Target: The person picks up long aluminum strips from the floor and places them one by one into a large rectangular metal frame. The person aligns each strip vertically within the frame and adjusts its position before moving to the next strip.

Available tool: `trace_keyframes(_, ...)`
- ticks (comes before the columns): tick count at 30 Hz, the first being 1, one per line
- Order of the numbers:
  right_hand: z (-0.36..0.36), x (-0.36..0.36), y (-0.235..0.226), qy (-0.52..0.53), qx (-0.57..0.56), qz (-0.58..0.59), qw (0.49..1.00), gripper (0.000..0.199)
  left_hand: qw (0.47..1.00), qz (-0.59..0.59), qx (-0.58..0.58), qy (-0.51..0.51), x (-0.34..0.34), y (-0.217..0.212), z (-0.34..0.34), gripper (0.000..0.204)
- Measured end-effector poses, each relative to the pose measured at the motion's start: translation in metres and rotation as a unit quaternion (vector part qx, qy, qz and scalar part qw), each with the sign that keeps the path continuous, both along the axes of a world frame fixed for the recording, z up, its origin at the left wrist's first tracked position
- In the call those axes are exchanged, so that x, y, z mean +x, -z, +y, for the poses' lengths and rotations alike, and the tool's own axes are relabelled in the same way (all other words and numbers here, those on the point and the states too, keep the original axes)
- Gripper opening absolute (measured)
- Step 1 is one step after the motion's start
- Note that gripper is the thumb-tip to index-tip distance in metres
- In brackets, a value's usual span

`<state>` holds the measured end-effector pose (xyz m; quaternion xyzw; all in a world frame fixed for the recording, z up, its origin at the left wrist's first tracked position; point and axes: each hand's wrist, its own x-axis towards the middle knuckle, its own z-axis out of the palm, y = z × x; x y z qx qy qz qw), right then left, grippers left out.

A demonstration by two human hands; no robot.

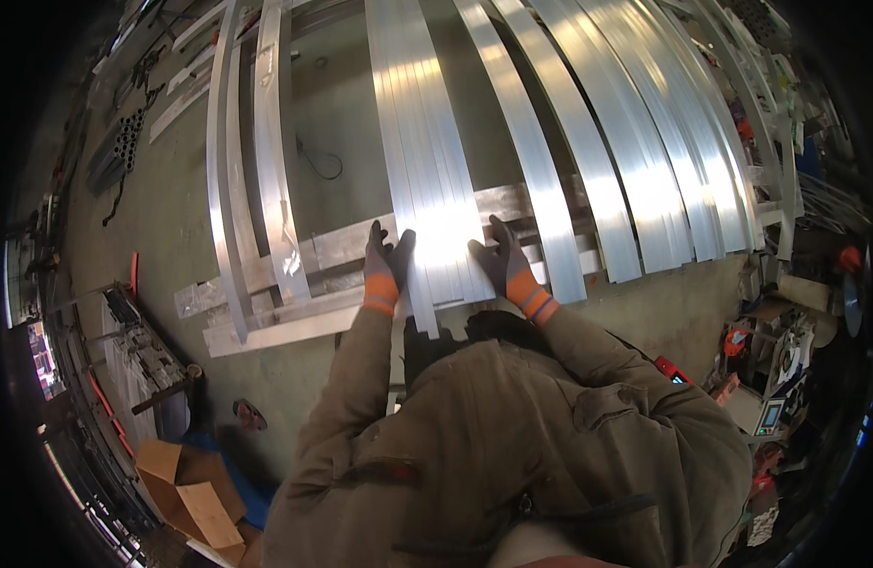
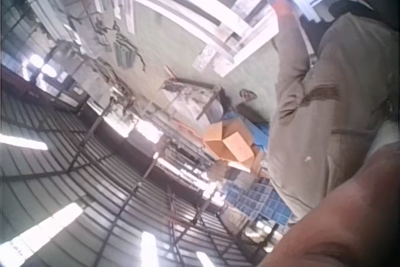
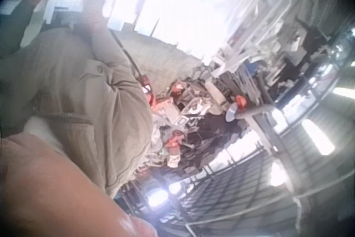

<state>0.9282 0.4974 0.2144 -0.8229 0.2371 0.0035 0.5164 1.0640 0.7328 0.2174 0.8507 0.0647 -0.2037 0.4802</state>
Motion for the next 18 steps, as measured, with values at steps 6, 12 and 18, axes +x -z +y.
trace_keyframes(6,0.016,-0.058,-0.016,-0.193,-0.107,-0.036,0.975,0.117,0.977,-0.115,0.111,0.143,-0.137,-0.033,0.013,0.143)
trace_keyframes(12,0.026,-0.041,-0.032,-0.246,-0.179,0.177,0.936,0.091,0.952,-0.177,0.150,0.200,-0.141,-0.040,0.009,0.097)
trace_keyframes(18,0.031,-0.049,-0.030,-0.250,-0.279,0.161,0.913,0.070,0.952,-0.178,0.156,0.195,-0.132,-0.038,0.009,0.087)
